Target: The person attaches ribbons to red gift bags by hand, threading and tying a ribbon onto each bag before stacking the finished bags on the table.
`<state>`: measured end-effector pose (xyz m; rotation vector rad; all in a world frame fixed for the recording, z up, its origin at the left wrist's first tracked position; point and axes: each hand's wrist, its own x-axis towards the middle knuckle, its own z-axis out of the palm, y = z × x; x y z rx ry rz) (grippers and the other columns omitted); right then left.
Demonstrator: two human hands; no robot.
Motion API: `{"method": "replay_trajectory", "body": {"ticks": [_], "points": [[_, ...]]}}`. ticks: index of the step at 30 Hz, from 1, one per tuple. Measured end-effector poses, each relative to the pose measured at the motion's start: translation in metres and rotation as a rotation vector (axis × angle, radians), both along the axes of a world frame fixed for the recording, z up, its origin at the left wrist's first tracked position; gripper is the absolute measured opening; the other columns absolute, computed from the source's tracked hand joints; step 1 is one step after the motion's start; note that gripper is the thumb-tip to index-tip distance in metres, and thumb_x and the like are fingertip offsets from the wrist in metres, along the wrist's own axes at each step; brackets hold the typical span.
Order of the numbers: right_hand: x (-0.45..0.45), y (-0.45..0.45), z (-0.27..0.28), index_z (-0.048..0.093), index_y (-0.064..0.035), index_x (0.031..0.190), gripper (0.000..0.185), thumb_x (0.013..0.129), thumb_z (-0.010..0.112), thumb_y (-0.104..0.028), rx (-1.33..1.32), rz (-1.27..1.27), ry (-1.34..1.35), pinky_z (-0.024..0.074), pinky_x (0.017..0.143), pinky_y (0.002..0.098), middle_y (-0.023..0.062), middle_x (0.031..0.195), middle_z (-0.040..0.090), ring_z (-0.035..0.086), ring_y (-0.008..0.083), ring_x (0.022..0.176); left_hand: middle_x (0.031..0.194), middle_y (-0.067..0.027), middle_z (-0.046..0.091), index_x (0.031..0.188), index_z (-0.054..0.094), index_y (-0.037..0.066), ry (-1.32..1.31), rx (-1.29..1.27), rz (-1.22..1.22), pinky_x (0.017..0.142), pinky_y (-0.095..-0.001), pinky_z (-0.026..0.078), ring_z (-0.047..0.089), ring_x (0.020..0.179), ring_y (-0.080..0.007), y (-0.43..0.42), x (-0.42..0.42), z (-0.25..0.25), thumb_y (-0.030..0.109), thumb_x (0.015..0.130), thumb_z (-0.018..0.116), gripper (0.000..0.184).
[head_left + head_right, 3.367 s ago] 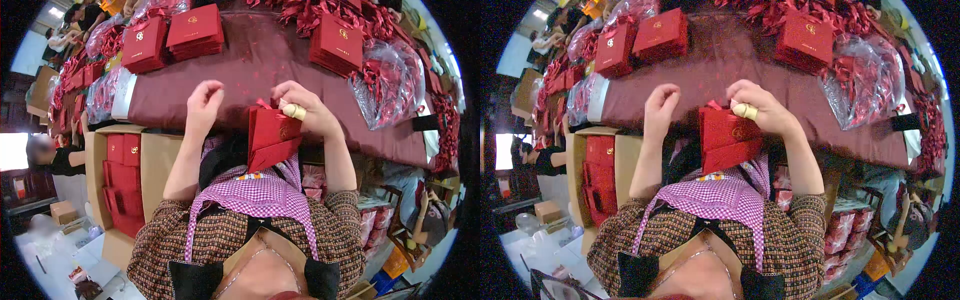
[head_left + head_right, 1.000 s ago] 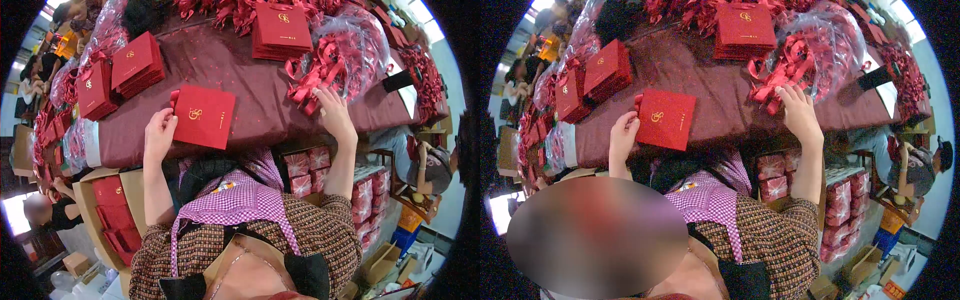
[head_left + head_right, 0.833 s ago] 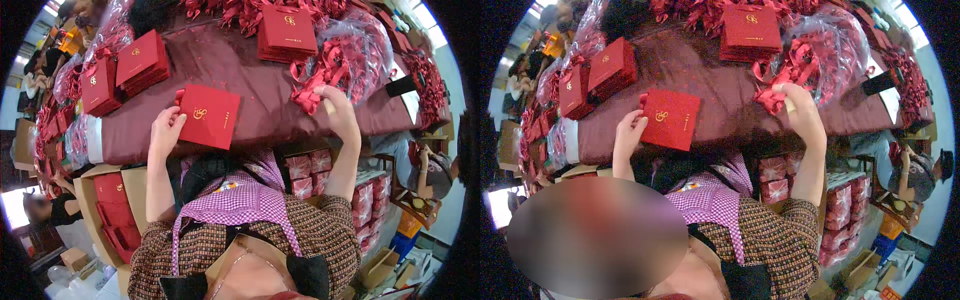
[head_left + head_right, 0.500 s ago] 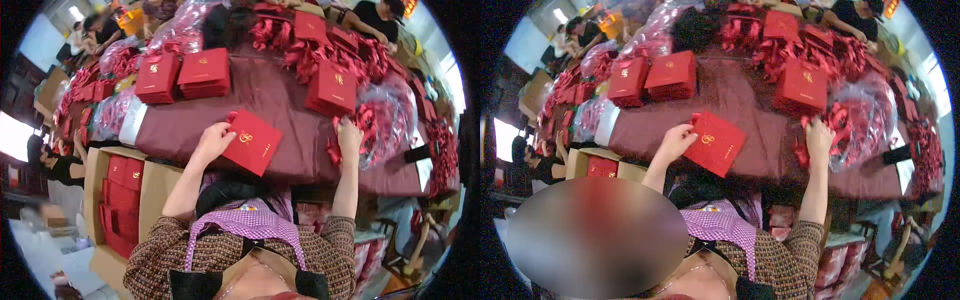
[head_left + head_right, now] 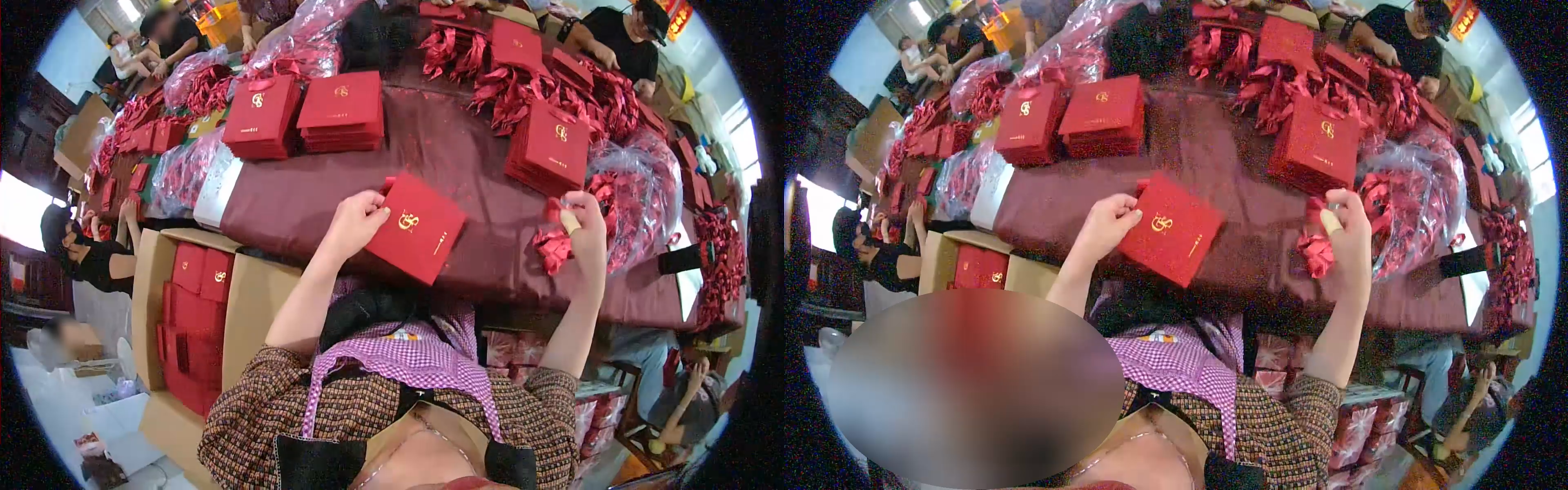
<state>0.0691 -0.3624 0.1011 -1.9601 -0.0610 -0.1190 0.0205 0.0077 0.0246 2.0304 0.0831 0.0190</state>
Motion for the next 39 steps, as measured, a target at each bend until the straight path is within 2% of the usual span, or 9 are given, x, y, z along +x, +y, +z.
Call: {"method": "replay_trajectory", "body": {"ticks": [5,9,15,22,28,33,36,37,39], "points": [[-0.009,0.019,-0.017,0.057,-0.0023,0.099,0.013,0.086,0.059,-0.001,0.691,0.393,0.278,0.0415,0.064,0.0224,-0.0008,0.089,0.056,0.052,0.0079,0.072,0.082,-0.0010,0.063,0.103,0.060,-0.006,0.020,-0.099,0.020,0.067,-0.0227,0.046,0.055,0.075,-0.0058,0.000,-0.006,-0.002,0.007,0.086,0.064,0.022],[-0.019,0.046,-0.037,0.055,0.0045,0.122,0.037,0.086,0.058,0.000,0.777,0.458,0.376,0.0499,0.081,0.0281,0.0084,0.106,0.064,0.062,0.0155,0.091,0.082,0.0023,0.060,0.109,0.059,-0.005,0.010,-0.240,0.036,0.066,-0.0206,0.044,0.053,0.074,-0.0042,0.000,-0.008,-0.009,0.006,0.085,0.066,0.028],[-0.027,0.090,-0.066,0.063,-0.0003,0.107,0.025,0.082,0.065,0.001,-0.030,0.278,-0.085,0.0492,0.083,0.0287,0.0110,0.103,0.066,0.063,0.0192,0.095,0.077,0.0030,0.059,0.105,0.060,-0.005,-0.005,-0.307,0.033,0.062,-0.0195,0.043,0.051,0.069,-0.0028,-0.002,-0.015,0.001,0.003,0.084,0.063,0.023],[-0.023,0.105,-0.061,0.066,-0.0026,0.096,0.019,0.078,0.069,-0.005,-0.409,0.256,-0.544,0.0476,0.082,0.0353,0.0113,0.098,0.065,0.061,0.0280,0.095,0.076,0.0043,0.055,0.107,0.059,-0.005,-0.001,-0.361,0.020,0.061,-0.0197,0.042,0.048,0.067,-0.0027,-0.005,-0.018,0.002,0.002,0.083,0.062,0.024],[-0.027,0.117,-0.070,0.066,-0.0057,0.097,0.020,0.077,0.069,-0.005,-0.069,0.404,-0.486,0.0450,0.087,0.0363,0.0088,0.100,0.066,0.060,0.0275,0.096,0.081,0.0060,0.057,0.122,0.057,-0.003,0.027,-0.291,-0.010,0.065,-0.0191,0.042,0.047,0.071,-0.0021,-0.008,-0.019,0.002,-0.003,0.082,0.061,0.040],[-0.038,0.143,-0.096,0.063,-0.0063,0.097,0.018,0.080,0.066,-0.009,-0.330,0.721,-0.449,0.0407,0.087,0.0378,0.0083,0.103,0.064,0.058,0.0255,0.096,0.108,-0.0038,0.057,0.137,0.043,0.002,-0.117,-0.043,0.025,0.066,-0.0187,0.045,0.052,0.072,-0.0042,-0.006,-0.014,-0.008,-0.001,0.082,0.062,0.059],[-0.036,0.144,-0.105,0.064,-0.0080,0.095,0.017,0.079,0.066,-0.010,-0.309,0.697,-0.482,0.0389,0.087,0.0381,0.0068,0.103,0.063,0.058,0.0246,0.094,0.149,-0.0261,0.021,0.144,0.033,0.012,-0.556,0.576,0.263,0.100,-0.0417,0.041,0.043,0.126,-0.0383,0.015,0.000,-0.008,0.006,0.078,0.065,0.073],[-0.036,0.143,-0.107,0.064,-0.0091,0.094,0.017,0.078,0.068,-0.011,-0.291,0.688,-0.476,0.0390,0.086,0.0386,0.0060,0.103,0.063,0.058,0.0244,0.094,0.152,-0.0272,0.010,0.146,0.030,0.015,-0.444,0.587,0.329,0.110,-0.0516,0.025,0.015,0.137,-0.0516,0.023,-0.001,-0.003,0.011,0.079,0.065,0.075],[-0.037,0.143,-0.105,0.064,-0.0093,0.094,0.016,0.078,0.067,-0.011,-0.265,0.685,-0.465,0.0386,0.086,0.0383,0.0057,0.102,0.064,0.058,0.0244,0.094,0.152,-0.0270,0.007,0.145,0.030,0.015,-0.464,0.771,0.448,0.108,-0.0559,0.024,0.016,0.134,-0.0549,0.038,0.000,0.004,0.014,0.080,0.064,0.074]]}}
